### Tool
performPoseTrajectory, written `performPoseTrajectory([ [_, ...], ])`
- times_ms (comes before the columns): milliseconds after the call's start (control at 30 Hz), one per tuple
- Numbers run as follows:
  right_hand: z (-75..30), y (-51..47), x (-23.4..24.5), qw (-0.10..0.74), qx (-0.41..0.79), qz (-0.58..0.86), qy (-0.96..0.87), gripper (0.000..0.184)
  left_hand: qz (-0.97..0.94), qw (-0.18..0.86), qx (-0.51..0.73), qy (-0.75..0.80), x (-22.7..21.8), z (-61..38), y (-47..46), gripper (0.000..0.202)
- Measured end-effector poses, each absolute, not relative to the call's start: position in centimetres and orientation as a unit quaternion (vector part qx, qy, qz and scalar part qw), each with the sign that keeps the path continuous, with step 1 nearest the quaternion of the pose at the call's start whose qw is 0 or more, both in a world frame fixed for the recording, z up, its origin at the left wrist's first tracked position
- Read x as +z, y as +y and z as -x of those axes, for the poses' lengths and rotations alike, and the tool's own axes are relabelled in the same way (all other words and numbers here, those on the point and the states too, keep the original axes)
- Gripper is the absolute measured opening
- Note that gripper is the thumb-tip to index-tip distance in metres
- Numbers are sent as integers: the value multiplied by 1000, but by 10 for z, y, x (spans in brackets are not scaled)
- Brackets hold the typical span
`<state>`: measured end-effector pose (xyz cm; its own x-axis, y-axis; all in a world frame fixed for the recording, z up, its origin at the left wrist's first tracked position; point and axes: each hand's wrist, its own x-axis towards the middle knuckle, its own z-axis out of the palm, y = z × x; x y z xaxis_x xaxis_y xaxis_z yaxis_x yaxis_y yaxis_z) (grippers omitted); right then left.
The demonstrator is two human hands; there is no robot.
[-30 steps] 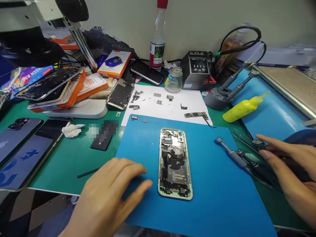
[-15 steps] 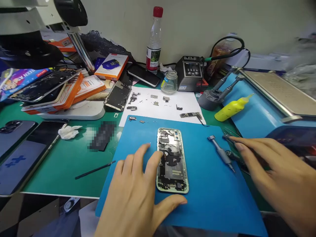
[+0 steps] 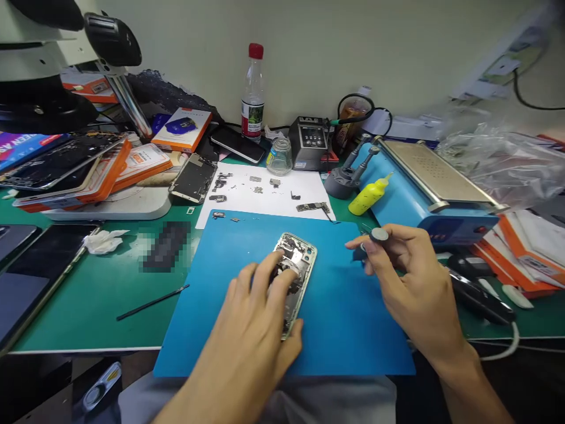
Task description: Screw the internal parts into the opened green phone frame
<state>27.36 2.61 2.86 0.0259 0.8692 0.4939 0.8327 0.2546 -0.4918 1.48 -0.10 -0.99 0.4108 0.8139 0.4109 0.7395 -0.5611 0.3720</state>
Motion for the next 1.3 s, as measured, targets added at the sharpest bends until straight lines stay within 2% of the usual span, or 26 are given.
performPoseTrajectory([
  [100,-268,18,28,413,85,585,-693,23,-849,118,266,440,-18,10,2,56],
  [200,-267,13,25,420,112,574,-694,21,-851,39,262,454,-26,29,4,67],
  [300,-267,11,21,427,111,574,-690,20,-828,-12,244,504,-29,37,3,67],
  [400,-268,9,19,428,106,578,-687,23,-823,52,250,508,-27,38,2,62],
  [533,-268,9,18,437,87,584,-679,39,-813,125,280,495,-18,42,5,66],
  [633,-270,10,15,445,69,584,-675,53,-808,150,279,496,-9,49,5,80],
  [800,-272,11,6,446,44,587,-674,55,-804,156,256,514,3,54,4,100],
  [1033,-274,13,4,448,30,624,-639,79,-809,135,238,519,5,54,5,98],
  [1133,-282,17,-1,501,14,641,-580,106,-810,107,229,529,6,51,-1,96],
  [1200,-286,19,-4,507,11,654,-561,116,-805,82,215,546,4,44,-5,94],
  [1233,-286,20,-4,489,11,666,-563,111,-801,66,209,557,3,39,-7,92],
  [1300,-283,20,-2,424,13,690,-586,90,-788,28,198,583,0,24,-7,91],
])
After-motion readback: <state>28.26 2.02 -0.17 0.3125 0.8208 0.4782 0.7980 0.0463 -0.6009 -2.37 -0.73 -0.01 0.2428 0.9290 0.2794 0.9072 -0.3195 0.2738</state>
